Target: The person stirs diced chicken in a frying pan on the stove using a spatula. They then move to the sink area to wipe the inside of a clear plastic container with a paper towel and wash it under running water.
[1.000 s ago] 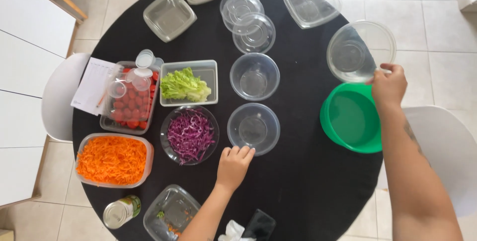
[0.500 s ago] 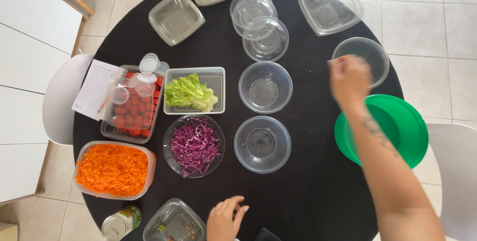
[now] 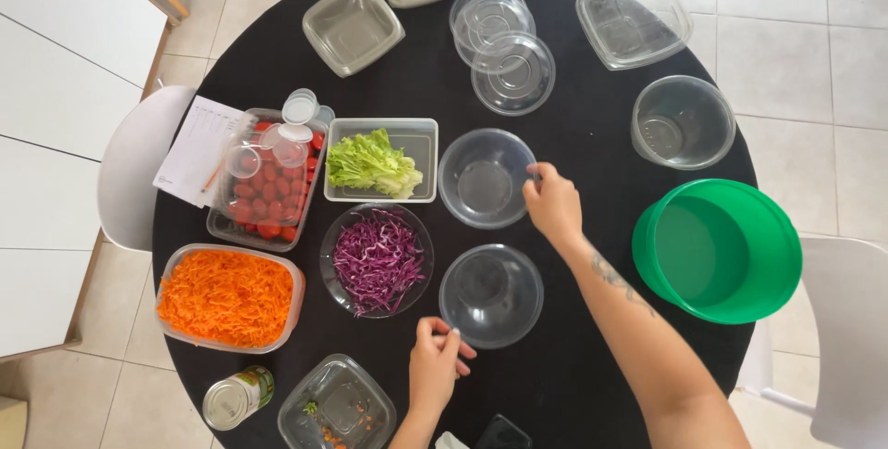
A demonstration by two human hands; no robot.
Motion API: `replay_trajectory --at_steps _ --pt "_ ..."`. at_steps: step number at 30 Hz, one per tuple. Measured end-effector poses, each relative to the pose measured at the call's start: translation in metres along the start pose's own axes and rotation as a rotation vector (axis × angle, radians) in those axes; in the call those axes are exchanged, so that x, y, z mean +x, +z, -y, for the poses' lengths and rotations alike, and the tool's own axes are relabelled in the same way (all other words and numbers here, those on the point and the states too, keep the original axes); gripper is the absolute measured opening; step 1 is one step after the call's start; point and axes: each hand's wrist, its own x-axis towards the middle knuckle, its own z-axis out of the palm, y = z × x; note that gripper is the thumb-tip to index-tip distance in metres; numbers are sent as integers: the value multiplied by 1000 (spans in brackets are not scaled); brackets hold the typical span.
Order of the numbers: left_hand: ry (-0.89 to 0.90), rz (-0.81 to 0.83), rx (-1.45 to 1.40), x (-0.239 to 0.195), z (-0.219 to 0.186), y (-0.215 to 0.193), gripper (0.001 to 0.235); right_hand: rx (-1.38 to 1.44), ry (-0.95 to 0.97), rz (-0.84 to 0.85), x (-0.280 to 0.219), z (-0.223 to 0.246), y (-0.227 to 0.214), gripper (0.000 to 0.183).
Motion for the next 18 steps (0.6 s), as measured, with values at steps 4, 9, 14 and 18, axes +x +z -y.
replay_trajectory --at_steps 4,9,14,18 --pt "-63 19 -217 8 16 -4 9 -17 32 0 -10 -2 9 35" --pt "-126 18 -323 10 24 -12 16 -97 66 -36 -46 39 -22 59" --pt "31 25 -311 5 56 -23 19 908 -527 38 -179 128 -115 23" --pt "85 43 -259 -34 83 -40 16 889 -492 219 -281 67 -120 17"
